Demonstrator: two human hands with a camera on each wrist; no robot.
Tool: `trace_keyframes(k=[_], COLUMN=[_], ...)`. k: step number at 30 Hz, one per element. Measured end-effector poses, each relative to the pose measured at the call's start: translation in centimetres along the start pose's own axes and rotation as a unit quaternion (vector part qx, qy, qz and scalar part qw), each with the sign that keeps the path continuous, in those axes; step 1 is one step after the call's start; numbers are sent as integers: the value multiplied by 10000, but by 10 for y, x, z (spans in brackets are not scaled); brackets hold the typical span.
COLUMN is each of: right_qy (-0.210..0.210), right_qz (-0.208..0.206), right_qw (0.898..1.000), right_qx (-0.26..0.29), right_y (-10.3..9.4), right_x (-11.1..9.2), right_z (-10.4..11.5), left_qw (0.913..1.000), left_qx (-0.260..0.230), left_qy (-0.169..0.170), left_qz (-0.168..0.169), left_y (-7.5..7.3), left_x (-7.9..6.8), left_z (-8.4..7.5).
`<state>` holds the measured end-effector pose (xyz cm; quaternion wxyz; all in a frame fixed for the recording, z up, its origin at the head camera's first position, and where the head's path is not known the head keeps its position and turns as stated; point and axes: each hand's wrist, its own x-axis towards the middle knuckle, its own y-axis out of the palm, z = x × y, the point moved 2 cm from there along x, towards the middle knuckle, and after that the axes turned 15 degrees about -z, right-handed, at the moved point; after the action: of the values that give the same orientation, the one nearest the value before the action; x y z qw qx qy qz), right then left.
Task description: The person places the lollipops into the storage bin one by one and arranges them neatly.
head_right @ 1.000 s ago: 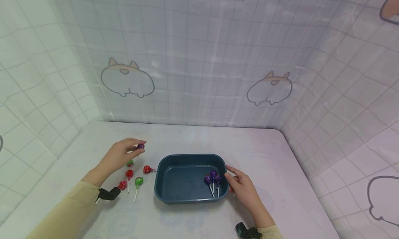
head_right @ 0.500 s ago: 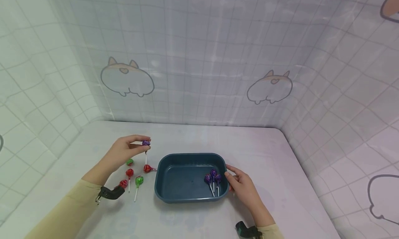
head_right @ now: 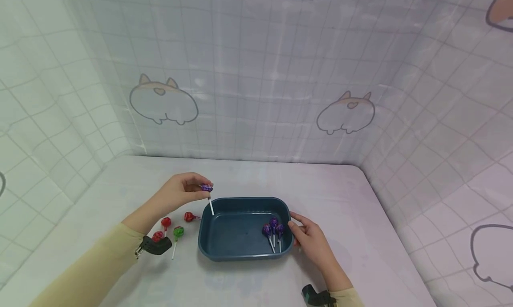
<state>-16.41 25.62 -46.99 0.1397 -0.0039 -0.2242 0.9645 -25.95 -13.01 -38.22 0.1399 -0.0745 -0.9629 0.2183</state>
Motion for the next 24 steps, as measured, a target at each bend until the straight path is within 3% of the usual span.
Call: trace_keyframes(k=[7, 12, 16, 24], right_qy=[-18, -52, -27, 24], right_qz=[23, 36, 39, 40], right_qw=[10000, 9999, 10000, 10000], right_qx=[56, 84, 88, 29], right_y=[0, -1, -1, 0], right_x=[0, -1, 0, 1], right_z=[0, 1, 1, 0], left_qw=[9985, 9953, 9926, 9882], left_qx=[96, -24, 63, 124], left_qy=[133, 414, 733, 955], left_qz=[522, 873, 966, 1192], left_y=[26, 42, 53, 78], left_x=[8, 15, 21, 32], left_z=[-12, -22, -29, -41])
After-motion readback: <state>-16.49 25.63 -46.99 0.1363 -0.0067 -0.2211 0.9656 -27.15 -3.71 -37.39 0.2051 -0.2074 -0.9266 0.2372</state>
